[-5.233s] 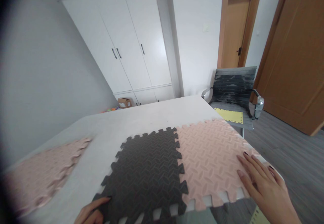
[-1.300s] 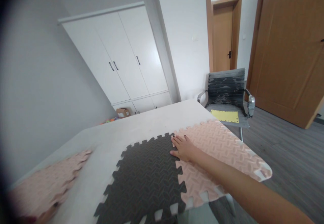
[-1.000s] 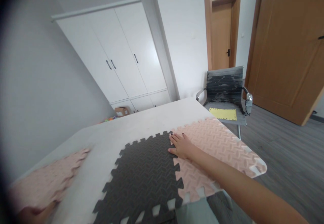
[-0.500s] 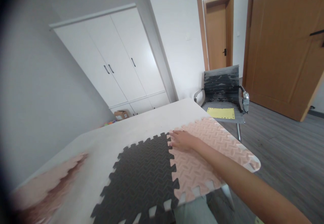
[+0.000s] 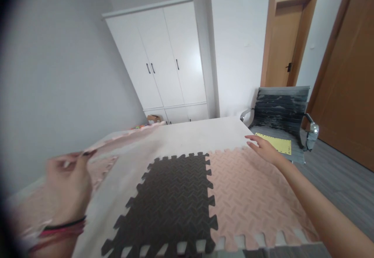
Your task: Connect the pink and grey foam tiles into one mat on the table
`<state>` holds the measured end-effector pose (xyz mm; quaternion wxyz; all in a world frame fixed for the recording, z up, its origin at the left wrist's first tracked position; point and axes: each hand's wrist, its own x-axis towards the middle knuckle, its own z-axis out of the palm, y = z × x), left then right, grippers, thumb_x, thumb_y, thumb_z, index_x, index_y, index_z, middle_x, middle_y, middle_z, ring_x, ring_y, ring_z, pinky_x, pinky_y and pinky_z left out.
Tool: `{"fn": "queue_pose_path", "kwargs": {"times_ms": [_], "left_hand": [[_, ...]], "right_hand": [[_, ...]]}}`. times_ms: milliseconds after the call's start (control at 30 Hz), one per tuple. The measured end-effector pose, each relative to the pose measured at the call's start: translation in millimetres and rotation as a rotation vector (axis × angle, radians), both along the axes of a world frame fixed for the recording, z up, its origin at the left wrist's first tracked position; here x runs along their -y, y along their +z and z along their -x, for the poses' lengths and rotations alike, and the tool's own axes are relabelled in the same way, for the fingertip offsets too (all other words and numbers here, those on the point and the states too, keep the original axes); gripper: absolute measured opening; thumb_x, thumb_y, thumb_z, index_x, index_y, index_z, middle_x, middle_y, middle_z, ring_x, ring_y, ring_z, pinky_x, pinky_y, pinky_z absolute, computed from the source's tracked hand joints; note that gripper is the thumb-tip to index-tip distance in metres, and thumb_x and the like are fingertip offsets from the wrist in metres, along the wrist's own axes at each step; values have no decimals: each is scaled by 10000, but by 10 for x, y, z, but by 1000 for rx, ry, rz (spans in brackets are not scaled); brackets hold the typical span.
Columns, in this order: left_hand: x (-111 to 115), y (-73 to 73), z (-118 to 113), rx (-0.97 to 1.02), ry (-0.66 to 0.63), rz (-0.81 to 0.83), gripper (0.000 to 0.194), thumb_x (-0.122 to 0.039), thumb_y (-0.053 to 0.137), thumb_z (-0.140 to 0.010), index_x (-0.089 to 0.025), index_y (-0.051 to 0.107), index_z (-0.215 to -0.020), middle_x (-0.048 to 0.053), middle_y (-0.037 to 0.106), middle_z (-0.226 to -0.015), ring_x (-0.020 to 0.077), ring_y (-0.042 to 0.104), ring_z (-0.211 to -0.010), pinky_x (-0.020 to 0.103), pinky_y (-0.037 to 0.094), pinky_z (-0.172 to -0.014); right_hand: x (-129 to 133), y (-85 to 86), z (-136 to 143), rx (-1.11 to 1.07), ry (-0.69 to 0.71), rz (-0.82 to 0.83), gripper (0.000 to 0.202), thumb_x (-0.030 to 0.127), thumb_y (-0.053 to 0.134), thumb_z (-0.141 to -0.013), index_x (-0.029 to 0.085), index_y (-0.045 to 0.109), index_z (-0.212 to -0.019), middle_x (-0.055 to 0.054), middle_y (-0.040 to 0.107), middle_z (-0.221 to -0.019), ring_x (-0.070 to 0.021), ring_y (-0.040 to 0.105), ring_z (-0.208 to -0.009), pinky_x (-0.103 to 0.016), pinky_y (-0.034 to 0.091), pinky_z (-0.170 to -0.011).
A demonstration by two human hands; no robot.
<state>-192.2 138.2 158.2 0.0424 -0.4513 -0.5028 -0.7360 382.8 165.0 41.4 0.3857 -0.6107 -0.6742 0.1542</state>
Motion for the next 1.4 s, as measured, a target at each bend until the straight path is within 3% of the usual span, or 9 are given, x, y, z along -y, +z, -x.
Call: {"fn": "queue_pose_path", "kwargs": {"times_ms": [167, 333, 467, 567, 733, 867, 1000, 1200, 1400], "left_hand": [[-493, -220, -793, -93, -412, 50, 237, -355, 609, -728, -223, 415, -756, -28, 562, -892, 155, 564, -983, 341, 454, -908], [-897, -782, -1746, -227, -745, 337, 173, -351, 531, -842, -196, 460, -869, -23, 576, -828, 103, 577, -732, 270, 502, -697], [-1140, -1187, -2250, -416, -846, 578, 238, -375, 563, -871, -140, 564, -910, -4, 592, -815, 99, 569, -687, 270, 504, -633], [-1228, -1269, -2488, -578, -839, 655, 254, -372, 566, -873, -141, 586, -978, 23, 615, -918, 128, 595, -801, 321, 526, -724], [-1261, -1191, -2669, -823, -756, 678, 268, -357, 559, -877, -158, 579, -1055, 59, 592, -1103, 173, 580, -975, 397, 505, -856], [-1250, -1214, -2710, -965, -654, 736, 270, -361, 553, -881, -157, 582, -1056, 57, 600, -1087, 166, 590, -947, 383, 518, -827], [-1211, -1255, -2737, -1087, -556, 762, 289, -361, 550, -884, -159, 570, -1090, 61, 597, -1100, 163, 596, -933, 372, 529, -806], [-1129, -1212, -2750, -1279, -504, 761, 284, -368, 553, -882, -155, 583, -1067, 55, 613, -1069, 170, 598, -950, 399, 516, -845], [-981, -1190, -2741, -1392, -468, 728, 278, -374, 554, -880, -146, 593, -1034, 54, 621, -1047, 173, 597, -957, 409, 502, -868]], "right_hand": [[-259, -206, -16, -384, -87, -16, 469, 562, 481, -818, 212, 617, -1099, -96, 616, -1217, -250, 586, -1097, -403, 490, -906], [-332, -561, -16, -633, -349, -1, 446, 512, 436, -820, 164, 638, -1010, -137, 676, -1067, -262, 605, -1060, -437, 471, -927], [-337, -614, -76, -710, -394, -4, 366, 447, 432, -790, 177, 625, -943, -136, 676, -1054, -267, 622, -1027, -419, 504, -885], [-328, -585, -111, -844, -417, -21, 381, 398, 407, -786, 198, 564, -1071, -100, 670, -1049, -214, 662, -912, -369, 538, -817], [-289, -563, -170, -783, -571, -35, 599, 303, 514, -736, 267, 409, -1325, -67, 658, -1077, -187, 661, -882, -331, 542, -742], [-290, -593, -174, -156, -570, 65, 499, 395, 444, -817, 208, 517, -1274, -118, 651, -1124, -262, 613, -1021, -430, 480, -881], [-314, -646, -129, 399, -540, 221, 496, 397, 344, -878, 176, 527, -1283, -147, 595, -1240, -317, 536, -1145, -588, 306, -1022], [-344, -689, -128, 453, -505, 313, 526, 402, 189, -931, 230, 438, -1362, -114, 509, -1360, -300, 482, -1214, -668, 220, -1036], [-335, -724, -123, 461, -509, 280, 522, 390, 187, -934, 239, 379, -1396, -113, 477, -1386, -285, 466, -1232, -699, 137, -1050]]}}
